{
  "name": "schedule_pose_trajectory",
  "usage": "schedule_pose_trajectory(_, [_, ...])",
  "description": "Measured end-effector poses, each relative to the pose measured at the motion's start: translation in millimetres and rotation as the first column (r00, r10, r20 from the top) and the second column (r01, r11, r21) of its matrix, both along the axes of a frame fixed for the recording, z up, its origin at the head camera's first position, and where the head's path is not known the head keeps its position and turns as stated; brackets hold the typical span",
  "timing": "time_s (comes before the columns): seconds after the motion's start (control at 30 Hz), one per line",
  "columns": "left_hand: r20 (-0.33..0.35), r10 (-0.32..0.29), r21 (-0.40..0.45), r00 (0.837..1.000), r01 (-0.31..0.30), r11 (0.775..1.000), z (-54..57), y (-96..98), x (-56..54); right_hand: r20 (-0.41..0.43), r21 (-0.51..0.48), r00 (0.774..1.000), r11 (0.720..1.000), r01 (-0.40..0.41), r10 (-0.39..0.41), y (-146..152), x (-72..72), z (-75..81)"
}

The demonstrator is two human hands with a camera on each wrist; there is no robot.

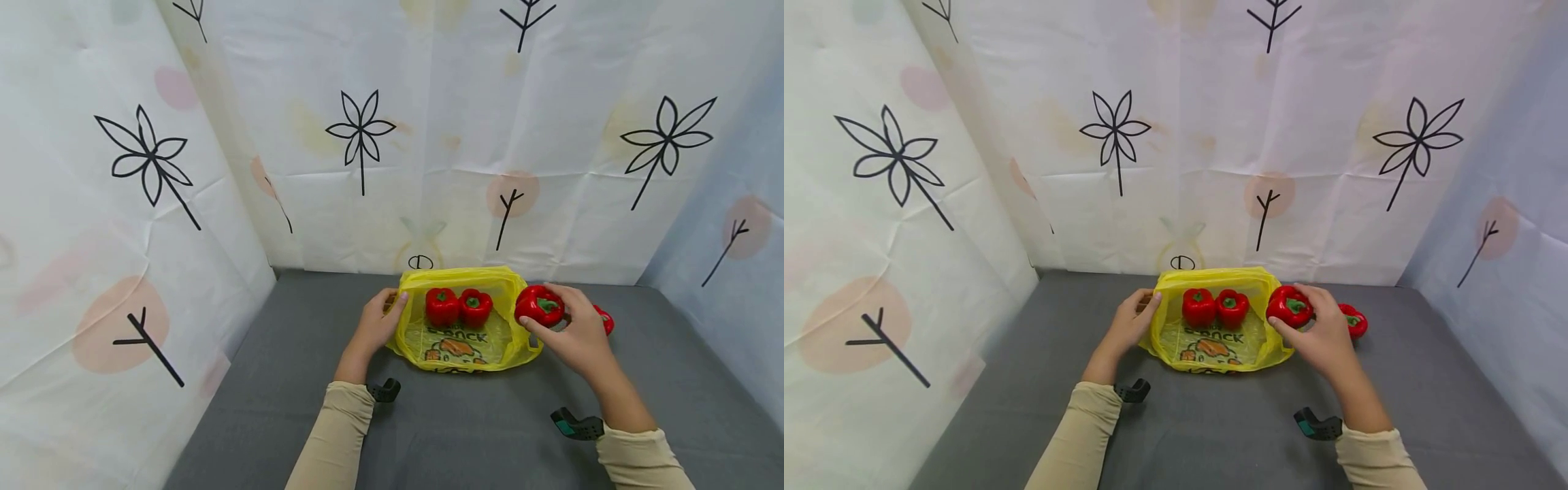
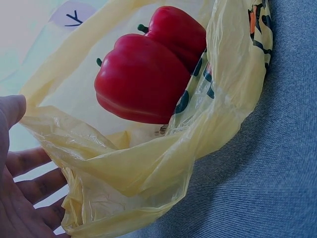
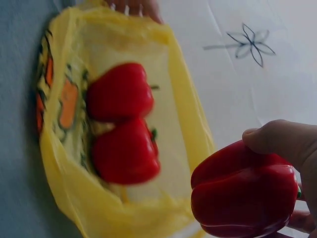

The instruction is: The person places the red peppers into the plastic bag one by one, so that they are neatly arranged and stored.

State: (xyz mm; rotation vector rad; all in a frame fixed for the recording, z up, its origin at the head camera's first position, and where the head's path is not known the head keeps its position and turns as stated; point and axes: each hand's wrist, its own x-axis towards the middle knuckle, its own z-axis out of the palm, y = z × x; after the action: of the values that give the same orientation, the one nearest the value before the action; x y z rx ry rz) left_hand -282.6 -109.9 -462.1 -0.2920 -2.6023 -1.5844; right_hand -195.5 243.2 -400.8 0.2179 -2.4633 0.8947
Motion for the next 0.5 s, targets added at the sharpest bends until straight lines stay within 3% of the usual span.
schedule_pose_trajectory(0.17, [-0.011, -0.002, -0.005, 1.000, 0.002, 1.000, 0.6, -0.6, -0.8, 0.006, -0.017, 0.995, 0.995, -0.099, 0.100, -21, -4.8, -8.4])
schedule_pose_trajectory(0.5, [-0.014, -0.016, -0.003, 1.000, 0.016, 1.000, -0.2, -0.8, 0.1, 0.044, 0.005, 0.976, 0.977, -0.215, 0.214, -57, -12.4, -23.6])
